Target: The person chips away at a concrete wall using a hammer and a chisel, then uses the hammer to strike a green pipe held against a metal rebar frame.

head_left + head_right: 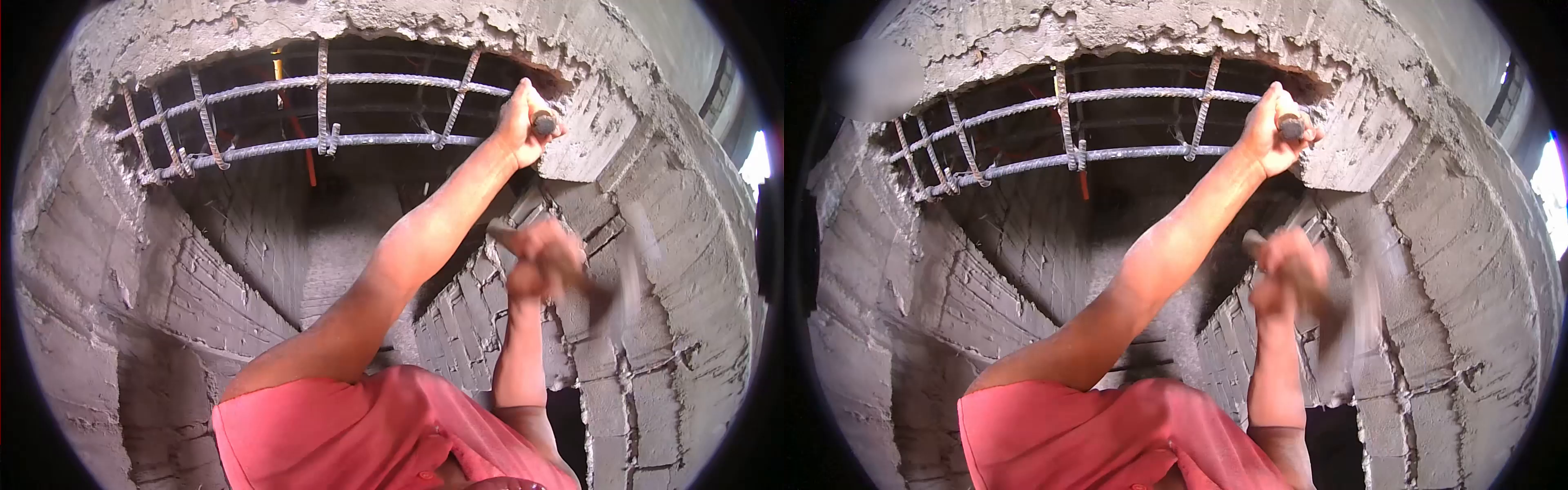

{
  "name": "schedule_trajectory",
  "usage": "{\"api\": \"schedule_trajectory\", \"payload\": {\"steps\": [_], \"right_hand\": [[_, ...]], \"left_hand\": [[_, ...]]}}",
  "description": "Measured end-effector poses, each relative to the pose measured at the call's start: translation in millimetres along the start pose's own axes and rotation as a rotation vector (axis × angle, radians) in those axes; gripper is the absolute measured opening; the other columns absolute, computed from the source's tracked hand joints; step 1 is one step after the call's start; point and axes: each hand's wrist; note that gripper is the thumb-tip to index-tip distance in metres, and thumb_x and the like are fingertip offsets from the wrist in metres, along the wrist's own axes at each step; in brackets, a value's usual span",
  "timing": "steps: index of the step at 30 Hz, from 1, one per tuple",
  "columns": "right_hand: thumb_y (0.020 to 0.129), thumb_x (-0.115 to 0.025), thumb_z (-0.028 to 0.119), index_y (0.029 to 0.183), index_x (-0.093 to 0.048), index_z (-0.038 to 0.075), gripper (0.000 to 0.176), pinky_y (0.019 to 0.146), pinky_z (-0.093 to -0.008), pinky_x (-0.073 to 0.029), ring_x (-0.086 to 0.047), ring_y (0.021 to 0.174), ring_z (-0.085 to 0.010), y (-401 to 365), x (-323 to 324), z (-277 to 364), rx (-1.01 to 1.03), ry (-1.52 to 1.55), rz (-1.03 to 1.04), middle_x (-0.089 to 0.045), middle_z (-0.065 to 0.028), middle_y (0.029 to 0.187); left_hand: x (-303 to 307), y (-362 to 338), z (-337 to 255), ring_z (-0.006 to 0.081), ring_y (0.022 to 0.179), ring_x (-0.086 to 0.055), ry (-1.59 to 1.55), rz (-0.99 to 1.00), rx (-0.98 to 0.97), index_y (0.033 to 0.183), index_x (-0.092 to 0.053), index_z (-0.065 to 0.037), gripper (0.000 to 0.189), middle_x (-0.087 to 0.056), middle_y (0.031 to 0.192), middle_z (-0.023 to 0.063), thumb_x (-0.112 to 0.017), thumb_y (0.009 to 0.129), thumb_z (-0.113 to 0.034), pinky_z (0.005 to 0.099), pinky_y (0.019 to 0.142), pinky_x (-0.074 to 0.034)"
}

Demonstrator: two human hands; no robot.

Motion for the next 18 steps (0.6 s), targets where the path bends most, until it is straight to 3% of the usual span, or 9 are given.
{"api": "schedule_trajectory", "payload": {"steps": [1,3,6,7,9,11,13,15,18], "right_hand": [[0.094,-0.049,0.069,0.068,-0.043,0.009,0.065,0.046,-0.0283,-0.037,-0.048,0.052,-0.0131,-1.1,4.9,-28.8,-0.177,-0.438,0.027,-0.044,-0.0015,0.059],[0.1,-0.044,0.062,0.074,-0.047,0.008,0.059,0.044,-0.0268,-0.035,-0.043,0.048,-0.0118,8.9,3.8,-20.5,-0.457,-0.144,0.06,-0.044,-0.0004,0.059],[0.09,-0.051,0.072,0.08,-0.047,0.006,0.067,0.044,-0.0279,-0.038,-0.044,0.047,-0.0144,-3.8,-6.3,25.5,-0.428,0.278,-0.247,-0.046,-0.003,0.062],[0.086,-0.054,0.076,0.081,-0.047,0.005,0.071,0.046,-0.0283,-0.039,-0.045,0.047,-0.0153,-1.0,-11.7,35.0,-0.39,0.496,-0.439,-0.046,-0.0035,0.062],[0.082,-0.058,0.079,0.088,-0.047,0.007,0.073,0.05,-0.0288,-0.042,-0.045,0.048,-0.016,8.2,6.5,36.0,0.133,0.34,-0.023,-0.047,-0.003,0.063],[0.085,-0.052,0.079,0.087,-0.048,0.01,0.069,0.049,-0.0289,-0.042,-0.044,0.048,-0.0145,10.0,-9.7,14.1,0.329,0.437,-0.127,-0.046,-0.0021,0.063],[0.091,-0.044,0.076,0.084,-0.048,0.01,0.066,0.047,-0.0289,-0.04,-0.044,0.048,-0.0129,2.4,-5.0,-26.7,-0.682,0.482,-0.321,-0.045,-0.0019,0.063],[0.097,-0.04,0.069,0.085,-0.049,0.008,0.062,0.047,-0.0291,-0.039,-0.043,0.048,-0.013,11.6,13.2,-22.4,-0.534,-0.084,0.109,-0.044,-0.002,0.062],[0.091,-0.056,0.066,0.092,-0.05,0.007,0.059,0.052,-0.0295,-0.041,-0.046,0.056,-0.0159,3.3,9.3,16.8,-0.48,0.542,-0.275,-0.047,-0.0037,0.069]], "left_hand": [[0.3,0.5,1.0,0.0212,0.059,-0.056,0.013,0.024,-0.004,0.067,-0.039,-0.021,0.045,-0.047,0.06,0.0002,-0.047,0.102,-0.049,0.049,0.074,-0.053],[2.9,9.5,6.5,0.0184,0.06,-0.055,-0.026,-0.036,-0.047,0.067,-0.039,-0.022,0.043,-0.042,0.06,-0.0026,-0.045,0.103,-0.046,0.0502,0.072,-0.053],[-1.7,0.4,3.1,0.0248,0.058,-0.056,0.039,-0.02,0.007,0.068,-0.042,-0.019,0.046,-0.052,0.063,0.0039,-0.044,0.102,-0.05,0.0518,0.079,-0.052],[-3.3,4.2,-0.1,0.0248,0.058,-0.056,0.043,-0.01,-0.002,0.068,-0.042,-0.019,0.046,-0.052,0.063,0.0039,-0.044,0.102,-0.05,0.0518,0.079,-0.052],[-6.2,-1.5,0.4,0.0265,0.057,-0.055,-0.021,-0.042,0.045,0.07,-0.043,-0.017,0.047,-0.054,0.063,0.0067,-0.045,0.101,-0.052,0.0523,0.081,-0.052],[-13.2,-7.6,-3.2,0.0225,0.057,-0.054,-0.018,-0.101,0.074,0.067,-0.042,-0.02,0.046,-0.05,0.06,0.002,-0.047,0.101,-0.05,0.0478,0.076,-0.052],[-6.6,-5.3,-2.1,0.0182,0.058,-0.053,0.002,-0.003,0.054,0.065,-0.041,-0.022,0.046,-0.045,0.059,-0.003,-0.049,0.101,-0.049,0.0424,0.072,-0.05],[-14.4,-5.4,-2.0,0.0175,0.058,-0.052,-0.039,-0.041,0.114,0.063,-0.038,-0.022,0.048,-0.042,0.058,-0.0034,-0.049,0.101,-0.049,0.0391,0.07,-0.05],[-7.2,-1.9,1.6,0.0261,0.059,-0.058,0.025,-0.008,0.075,0.067,-0.046,-0.016,0.051,-0.054,0.062,0.0076,-0.047,0.099,-0.055,0.0479,0.081,-0.053]]}}
Point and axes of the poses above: each hand's wrist, its own y-axis towards the middle knuckle, its own x-axis out of the back of the hand, z = x × y
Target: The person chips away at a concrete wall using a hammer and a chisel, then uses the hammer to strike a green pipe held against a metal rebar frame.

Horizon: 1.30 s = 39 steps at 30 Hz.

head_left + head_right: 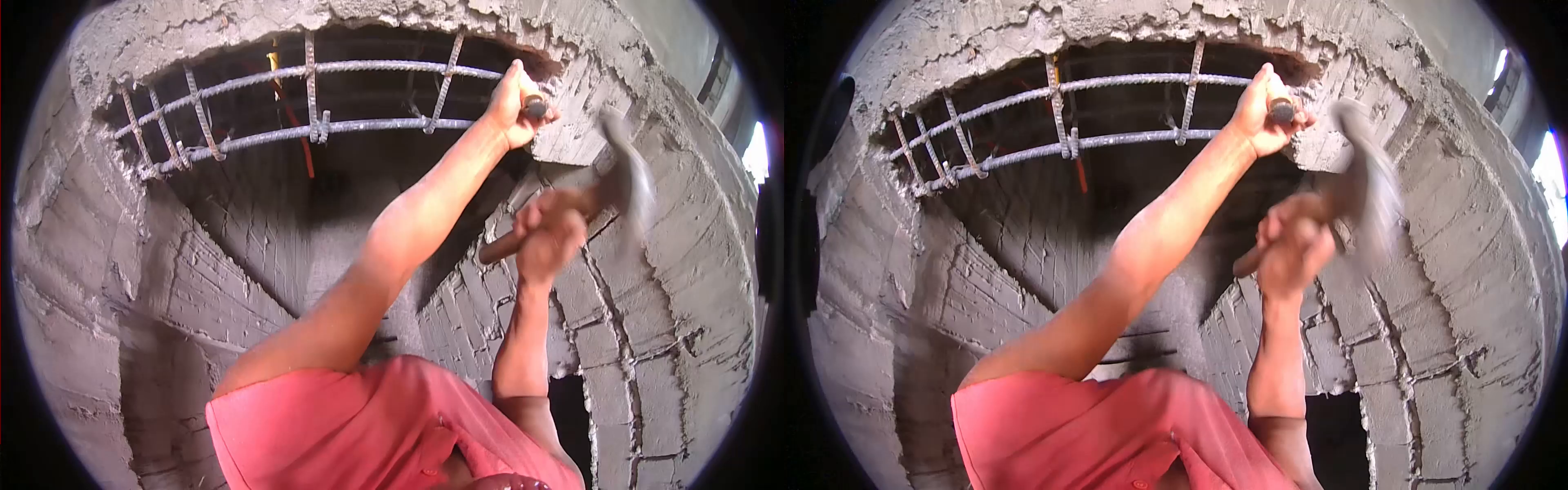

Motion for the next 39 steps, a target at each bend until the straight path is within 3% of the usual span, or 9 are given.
{"api": "schedule_trajectory", "payload": {"steps": [3,5,7,9,14,17,24,31,39], "right_hand": [[0.077,-0.058,0.08,0.091,-0.047,0.011,0.071,0.054,-0.0318,-0.043,-0.047,0.059,-0.0175,-12.0,-11.6,37.4,0.56,-0.114,0.336,-0.048,-0.005,0.072],[0.084,-0.053,0.078,0.089,-0.045,0.01,0.069,0.051,-0.03,-0.041,-0.046,0.056,-0.0157,-2.2,-7.8,17.3,0.795,-0.028,0.429,-0.044,-0.0023,0.067],[0.093,-0.046,0.072,0.087,-0.044,0.009,0.063,0.047,-0.0283,-0.037,-0.043,0.051,-0.0132,10.0,4.4,-18.2,0.203,-0.32,0.095,-0.038,0.0014,0.061],[0.099,-0.043,0.064,0.089,-0.046,0.009,0.056,0.044,-0.027,-0.034,-0.038,0.048,-0.0107,26.3,14.8,-28.3,-0.045,-0.635,0.172,-0.037,0.0025,0.061],[0.089,-0.059,0.067,0.103,-0.042,0.011,0.06,0.055,-0.0251,-0.042,-0.046,0.07,-0.0106,-25.4,22.0,2.0,0.066,0.013,0.129,-0.042,-0.0018,0.082],[0.082,-0.058,0.076,0.095,-0.039,0.011,0.069,0.053,-0.0271,-0.042,-0.044,0.064,-0.0139,-50.2,42.5,-0.2,0.251,-0.084,0.192,-0.043,-0.0033,0.078],[0.083,-0.052,0.079,0.093,-0.04,0.011,0.069,0.05,-0.028,-0.044,-0.045,0.056,-0.0152,-68.7,44.0,14.1,-0.004,-0.041,0.038,-0.043,-0.0033,0.072],[0.084,-0.057,0.073,0.099,-0.042,0.012,0.065,0.048,-0.0255,-0.045,-0.045,0.053,-0.0129,-65.2,44.7,17.0,0.064,-0.098,-0.036,-0.046,-0.0025,0.073],[0.089,-0.057,0.068,0.111,-0.052,0.015,0.057,0.06,-0.0362,-0.047,-0.052,0.06,-0.0192,-9.7,23.0,120.5,0.289,-0.004,0.327,-0.048,-0.0032,0.076]], "left_hand": [[10.5,7.4,3.5,0.0273,0.06,-0.06,-0.013,0.044,0.01,0.069,-0.049,-0.015,0.052,-0.058,0.066,0.0083,-0.047,0.098,-0.058,0.0509,0.079,-0.053],[11.7,8.0,-0.4,0.0263,0.061,-0.06,-0.01,0.032,0.01,0.069,-0.048,-0.016,0.052,-0.057,0.065,0.0074,-0.047,0.098,-0.058,0.05,0.078,-0.053],[5.4,4.7,1.4,0.0243,0.061,-0.059,-0.026,0.016,0.03,0.07,-0.048,-0.016,0.052,-0.055,0.065,0.0056,-0.046,0.099,-0.059,0.0481,0.074,-0.054],[6.9,9.5,5.2,0.0239,0.069,-0.058,0.058,-0.031,0.015,0.074,-0.049,-0.016,0.051,-0.051,0.066,0.0036,-0.043,0.099,-0.061,0.0464,0.07,-0.052],[9.4,14.7,12.8,0.0301,0.059,-0.061,0.013,-0.016,0.068,0.078,-0.053,-0.008,0.064,-0.058,0.067,0.0136,-0.037,0.097,-0.067,0.052,0.074,-0.055],[5.9,6.5,22.8,0.0304,0.056,-0.061,-0.023,-0.019,0.048,0.079,-0.054,-0.007,0.065,-0.058,0.064,0.0135,-0.036,0.097,-0.066,0.0527,0.074,-0.055],[-10.8,-29.4,27.2,0.0298,0.054,-0.06,-0.068,0.018,0.064,0.077,-0.051,-0.011,0.062,-0.056,0.06,0.0122,-0.037,0.096,-0.069,0.0541,0.071,-0.055],[-20.5,-31.7,41.3,0.0294,0.054,-0.058,-0.115,-0.076,-0.032,0.078,-0.046,-0.015,0.054,-0.052,0.062,0.0098,-0.038,0.099,-0.065,0.0518,0.061,-0.053],[-49.4,26.9,41.9,0.0257,0.067,-0.057,-0.259,-0.276,-0.051,0.088,-0.049,-0.011,0.067,-0.056,0.08,0.0103,-0.027,0.096,-0.074,0.0444,0.061,-0.051]]}}
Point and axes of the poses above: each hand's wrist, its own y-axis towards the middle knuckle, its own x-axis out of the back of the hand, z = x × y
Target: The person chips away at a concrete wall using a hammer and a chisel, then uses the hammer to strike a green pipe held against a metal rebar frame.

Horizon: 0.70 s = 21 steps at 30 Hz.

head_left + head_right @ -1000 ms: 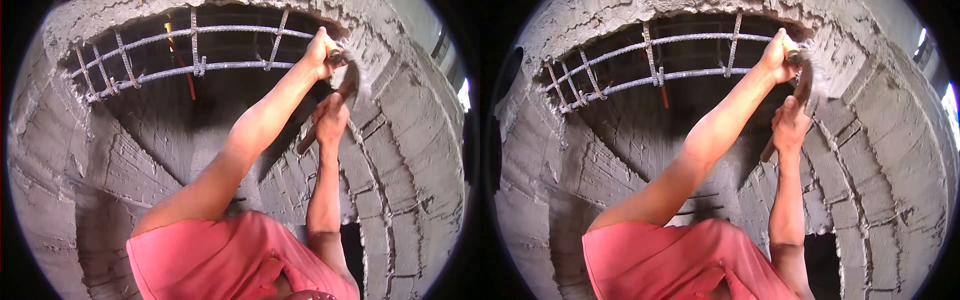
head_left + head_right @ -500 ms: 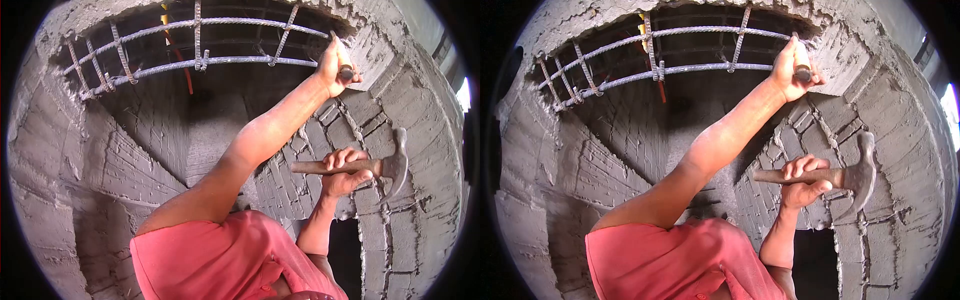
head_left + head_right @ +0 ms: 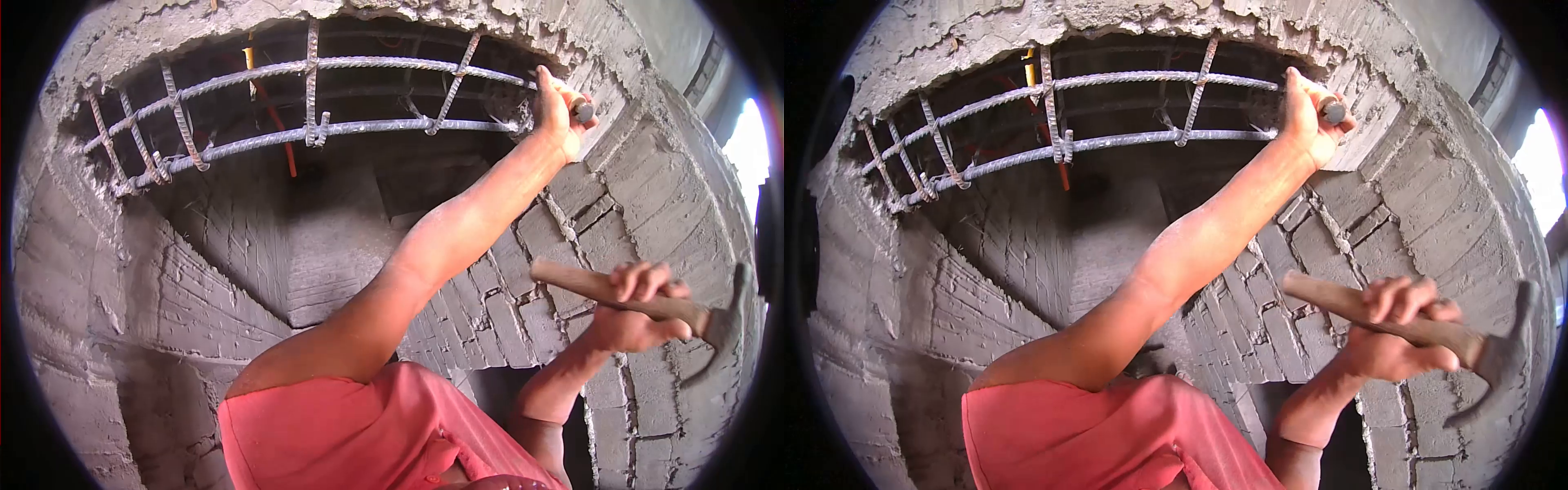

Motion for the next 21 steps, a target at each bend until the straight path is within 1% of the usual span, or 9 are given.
{"api": "schedule_trajectory", "payload": {"steps": [4,9,11,13,14,15,16,18,21], "right_hand": [[0.085,-0.058,0.073,0.104,-0.056,0.016,0.061,0.062,-0.0358,-0.047,-0.05,0.061,-0.0163,20.1,-22.6,36.9,0.222,-0.14,0.033,-0.045,-0.001,0.076],[0.083,-0.053,0.08,0.103,-0.057,0.013,0.07,0.066,-0.0421,-0.048,-0.049,0.06,-0.0161,36.6,-41.7,46.5,0.349,-0.271,0.148,-0.046,-0.0012,0.076],[0.084,-0.05,0.081,0.103,-0.056,0.009,0.074,0.062,-0.0397,-0.048,-0.05,0.06,-0.0177,36.5,-47.3,10.0,0.411,-0.47,-0.051,-0.049,-0.0038,0.076],[0.087,-0.048,0.079,0.101,-0.053,0.006,0.074,0.054,-0.035,-0.047,-0.051,0.059,-0.0171,34.2,-26.8,-46.4,0.28,-0.682,-0.069,-0.053,-0.0072,0.076],[0.095,-0.046,0.069,0.095,-0.051,0.005,0.064,0.048,-0.0289,-0.043,-0.051,0.057,-0.0141,30.1,-42.1,-68.0,0.024,-0.83,-0.173,-0.051,-0.0044,0.07],[0.102,-0.043,0.055,0.088,-0.051,0.005,0.053,0.045,-0.028,-0.041,-0.049,0.053,-0.0112,28.8,4.4,-94.7,-0.112,-1.207,0.085,-0.049,-0.0009,0.063],[0.106,-0.04,0.046,0.084,-0.052,0.005,0.047,0.043,-0.0278,-0.038,-0.046,0.048,-0.011,29.9,-19.0,-98.9,-0.38,-1.025,0.035,-0.048,0.0016,0.059],[0.106,-0.04,0.044,0.084,-0.053,0.004,0.048,0.043,-0.0273,-0.038,-0.046,0.047,-0.0114,22.0,-50.1,-92.5,-0.376,-1.005,-0.031,-0.05,-0.0005,0.06],[0.101,-0.05,0.044,0.096,-0.053,0.005,0.04,0.046,-0.0298,-0.044,-0.05,0.053,-0.0171,15.6,-61.4,-76.1,-0.177,-0.53,-0.12,-0.053,-0.0074,0.07]], "left_hand": [[6.9,10.8,4.1,0.0247,0.067,-0.056,-0.06,0.041,0.008,0.089,-0.049,-0.011,0.068,-0.056,0.082,0.0095,-0.025,0.096,-0.074,0.0424,0.06,-0.05],[1.8,12.0,-17.5,0.0283,0.058,-0.055,-0.103,0.096,0.072,0.073,-0.055,-0.008,0.077,-0.057,0.064,0.0095,-0.019,0.099,-0.071,0.0508,0.064,-0.049],[-7.1,-0.9,-33.0,0.0283,0.058,-0.055,-0.072,0.073,0.101,0.072,-0.055,-0.007,0.076,-0.057,0.064,0.0096,-0.019,0.099,-0.069,0.0505,0.064,-0.05],[-10.9,-6.8,-40.3,0.0269,0.057,-0.056,-0.02,0.031,0.145,0.072,-0.054,-0.008,0.074,-0.058,0.064,0.0088,-0.019,0.101,-0.066,0.0491,0.064,-0.05],[-11.2,-4.7,-41.6,0.0269,0.057,-0.056,-0.028,0.03,0.148,0.072,-0.054,-0.008,0.074,-0.058,0.064,0.0088,-0.019,0.101,-0.066,0.0491,0.064,-0.05],[-10.8,-2.1,-41.4,0.026,0.056,-0.056,-0.1,0.022,0.148,0.071,-0.054,-0.008,0.073,-0.058,0.064,0.008,-0.019,0.101,-0.065,0.0488,0.064,-0.05],[-9.8,-3.8,-43.6,0.0252,0.056,-0.056,-0.169,0.014,0.146,0.071,-0.053,-0.009,0.072,-0.057,0.064,0.0072,-0.019,0.102,-0.064,0.0486,0.064,-0.051],[1.0,3.6,-58.2,0.0259,0.055,-0.054,0.015,0.044,0.139,0.066,-0.05,-0.009,0.064,-0.057,0.063,0.0084,-0.022,0.103,-0.053,0.0501,0.071,-0.052],[6.0,1.1,-65.3,0.0298,0.054,-0.054,-0.152,0.154,0.147,0.058,-0.047,-0.009,0.063,-0.056,0.062,0.0135,-0.029,0.1,-0.052,0.0552,0.071,-0.051]]}}
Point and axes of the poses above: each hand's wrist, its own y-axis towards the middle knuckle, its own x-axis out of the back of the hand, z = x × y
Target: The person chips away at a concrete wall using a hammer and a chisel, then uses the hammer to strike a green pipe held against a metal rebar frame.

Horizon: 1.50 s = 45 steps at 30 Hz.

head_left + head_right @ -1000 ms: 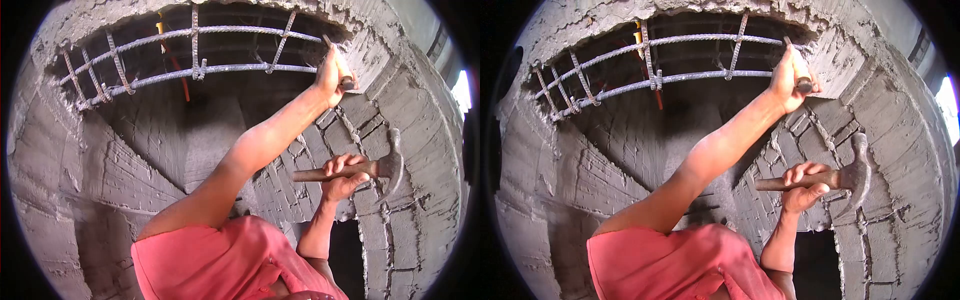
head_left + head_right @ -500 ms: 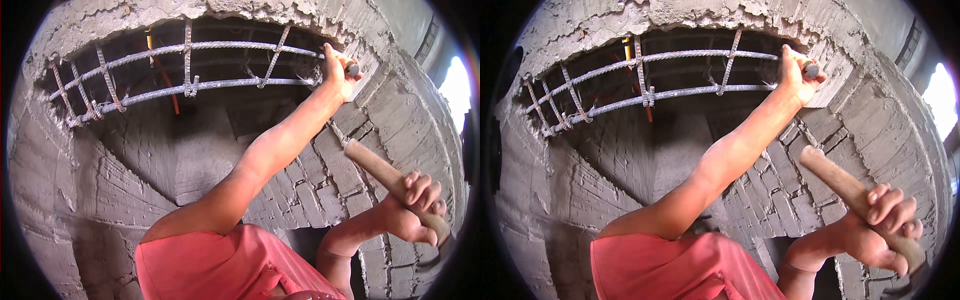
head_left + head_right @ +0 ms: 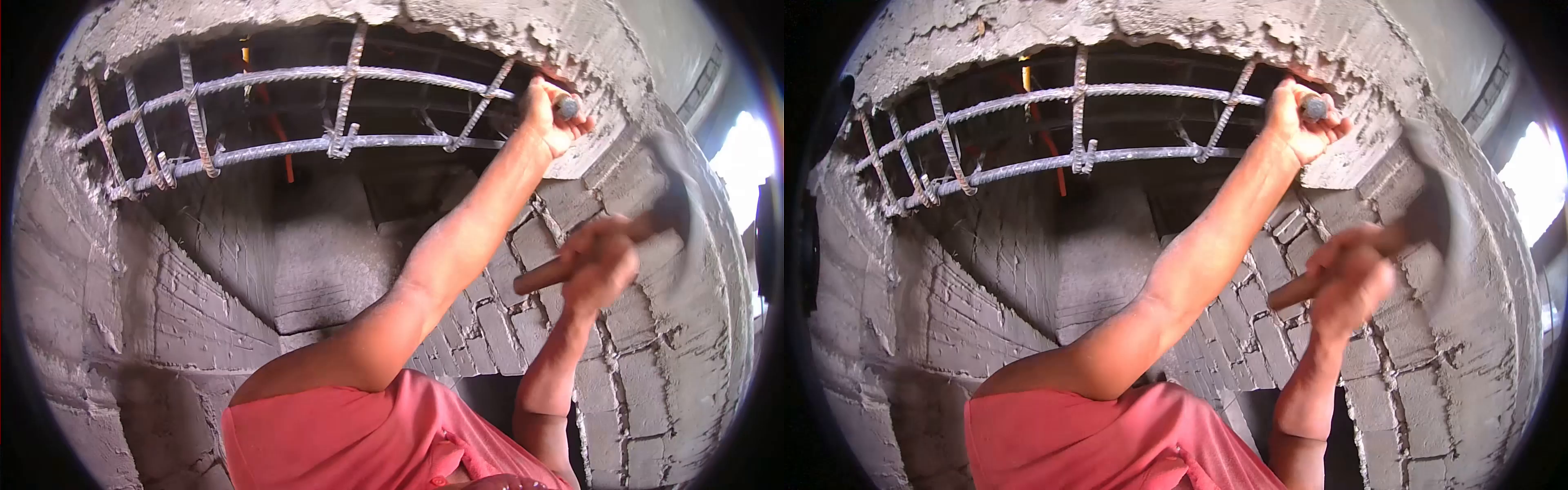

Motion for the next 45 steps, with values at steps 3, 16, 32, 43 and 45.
{"api": "schedule_trajectory", "payload": {"steps": [3,16,32,43,45], "right_hand": [[0.09,-0.051,0.07,0.109,-0.053,0.011,0.063,0.063,-0.0409,-0.052,-0.053,0.066,-0.0223,5.4,-8.0,39.3,0.38,0.175,0.167,-0.051,-0.0059,0.08],[0.095,-0.052,0.064,0.113,-0.05,-0.004,0.071,0.057,-0.0306,-0.043,-0.05,0.062,-0.0172,63.4,0.2,93.0,0.425,-0.481,0.054,-0.052,-0.0096,0.079],[0.094,-0.047,0.068,0.084,-0.05,0.003,0.065,0.052,-0.0302,-0.045,-0.053,0.059,-0.0165,32.2,0.7,16.7,0.502,-0.016,0.098,-0.052,-0.0059,0.069],[0.096,-0.053,0.061,0.099,-0.051,0.006,0.055,0.053,-0.0315,-0.045,-0.048,0.054,-0.0154,22.4,-16.0,16.6,0.375,-0.057,0.014,-0.049,-0.0037,0.07],[0.096,-0.049,0.063,0.101,-0.05,0.005,0.058,0.048,-0.0317,-0.046,-0.051,0.054,-0.0172,33.6,-6.2,17.9,0.667,0.026,0.092,-0.051,-0.0032,0.069]], "left_hand": [[-8.8,-10.7,6.3,0.0311,0.052,-0.05,-0.162,-0.063,-0.021,0.056,-0.041,-0.013,0.06,-0.052,0.06,0.0131,-0.031,0.101,-0.051,0.0552,0.07,-0.051],[-31.6,2.1,21.4,0.0255,0.057,-0.053,-0.433,-0.021,-0.106,0.073,-0.048,-0.015,0.061,-0.059,0.07,0.0074,-0.017,0.103,-0.059,0.0495,0.069,-0.051],[-11.3,25.6,11.6,0.0243,0.056,-0.049,-0.234,-0.209,-0.049,0.077,-0.049,-0.026,0.041,-0.05,0.069,0.0013,-0.032,0.096,-0.058,0.0481,0.057,-0.04],[7.6,28.9,26.6,0.0242,0.06,-0.047,-0.152,-0.105,-0.135,0.072,-0.047,-0.024,0.053,-0.048,0.068,-0.0008,-0.028,0.099,-0.065,0.0461,0.057,-0.043],[5.0,28.0,30.0,0.0248,0.063,-0.049,-0.132,-0.156,-0.134,0.073,-0.047,-0.025,0.05,-0.049,0.07,-0.0014,-0.028,0.099,-0.064,0.0472,0.057,-0.043]]}}
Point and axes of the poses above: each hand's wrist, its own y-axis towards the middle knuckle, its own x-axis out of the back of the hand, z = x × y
